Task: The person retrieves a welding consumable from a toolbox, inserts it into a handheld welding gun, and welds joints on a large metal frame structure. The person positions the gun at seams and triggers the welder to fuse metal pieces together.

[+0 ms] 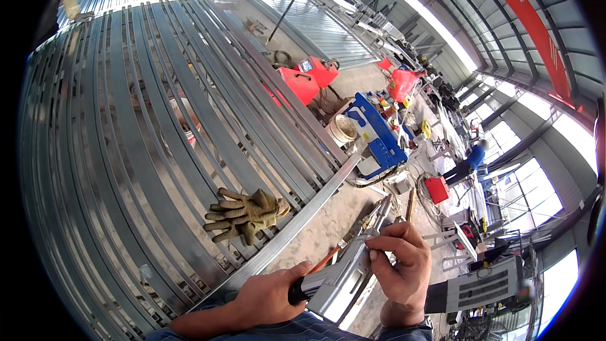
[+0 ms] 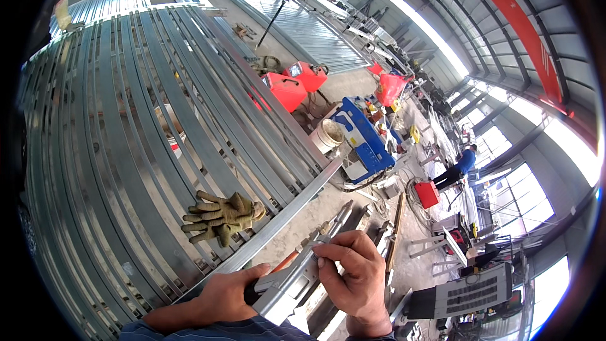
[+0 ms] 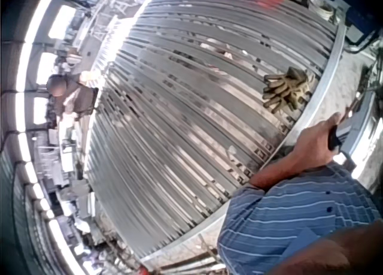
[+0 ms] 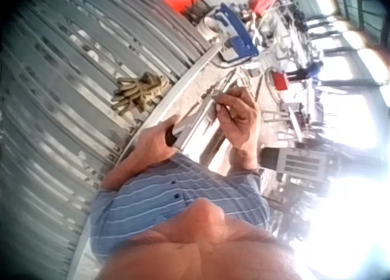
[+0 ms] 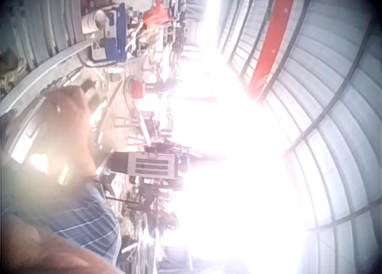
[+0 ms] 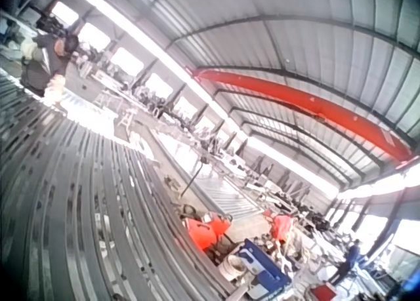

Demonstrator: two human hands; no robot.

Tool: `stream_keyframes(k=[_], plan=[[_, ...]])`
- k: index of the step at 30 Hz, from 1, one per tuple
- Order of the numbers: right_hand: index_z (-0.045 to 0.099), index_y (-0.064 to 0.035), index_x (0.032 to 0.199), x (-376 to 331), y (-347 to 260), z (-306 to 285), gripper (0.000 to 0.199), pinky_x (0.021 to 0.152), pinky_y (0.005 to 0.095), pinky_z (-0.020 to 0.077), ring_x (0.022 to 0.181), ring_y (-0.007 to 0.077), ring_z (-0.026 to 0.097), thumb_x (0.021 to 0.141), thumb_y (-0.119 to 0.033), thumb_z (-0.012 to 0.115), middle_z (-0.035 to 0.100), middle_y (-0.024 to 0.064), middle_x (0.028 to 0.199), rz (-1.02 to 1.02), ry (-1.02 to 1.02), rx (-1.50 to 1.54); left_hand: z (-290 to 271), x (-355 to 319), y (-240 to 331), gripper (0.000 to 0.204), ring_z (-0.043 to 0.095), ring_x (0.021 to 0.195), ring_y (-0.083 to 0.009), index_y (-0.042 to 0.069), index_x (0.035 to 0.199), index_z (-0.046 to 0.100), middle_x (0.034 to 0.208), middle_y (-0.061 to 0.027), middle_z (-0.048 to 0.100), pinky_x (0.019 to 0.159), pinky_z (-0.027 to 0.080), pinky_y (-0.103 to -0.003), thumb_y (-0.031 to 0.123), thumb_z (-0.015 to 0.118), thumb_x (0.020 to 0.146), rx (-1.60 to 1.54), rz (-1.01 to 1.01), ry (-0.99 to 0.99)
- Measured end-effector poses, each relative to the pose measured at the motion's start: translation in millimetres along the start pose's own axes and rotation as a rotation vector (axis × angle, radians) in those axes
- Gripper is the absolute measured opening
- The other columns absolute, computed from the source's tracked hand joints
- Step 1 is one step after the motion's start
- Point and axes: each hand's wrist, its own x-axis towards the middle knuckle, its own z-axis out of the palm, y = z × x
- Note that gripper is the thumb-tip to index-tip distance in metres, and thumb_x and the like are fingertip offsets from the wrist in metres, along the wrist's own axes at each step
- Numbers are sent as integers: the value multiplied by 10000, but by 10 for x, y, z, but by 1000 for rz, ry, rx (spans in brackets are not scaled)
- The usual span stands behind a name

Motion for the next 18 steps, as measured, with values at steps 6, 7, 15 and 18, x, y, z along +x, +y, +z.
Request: stream_keyframes(k=[6,7,15,18], plan=[[758,-22,990,32,-89,39,220,665,310,539,745,219,664,771,0,770,671,107,894,72,108,24,13,-4,-43,711,722,904,-307,166,1485,510,1041,-92,730,724,575,-418,319,750,833,-8,28,33],[759,-25,988,18,-89,20,218,661,307,538,742,216,664,772,-7,778,673,106,895,89,99,9,4,-7,-38,710,722,907,-306,162,1485,510,1045,-92,729,725,576,-418,316,748,834,-7,29,34],[762,-24,989,28,-30,42,201,646,300,524,738,209,667,790,-6,780,672,106,882,22,35,-18,-45,0,1,701,722,906,-309,157,1490,504,1055,-98,727,726,578,-418,315,731,846,1,-9,1],[764,-22,1004,43,-7,35,206,643,301,521,735,209,666,799,-6,768,673,109,897,1,10,-8,-36,-3,-10,701,722,895,-312,161,1493,501,1041,-101,727,721,577,-421,319,726,848,10,6,18]])
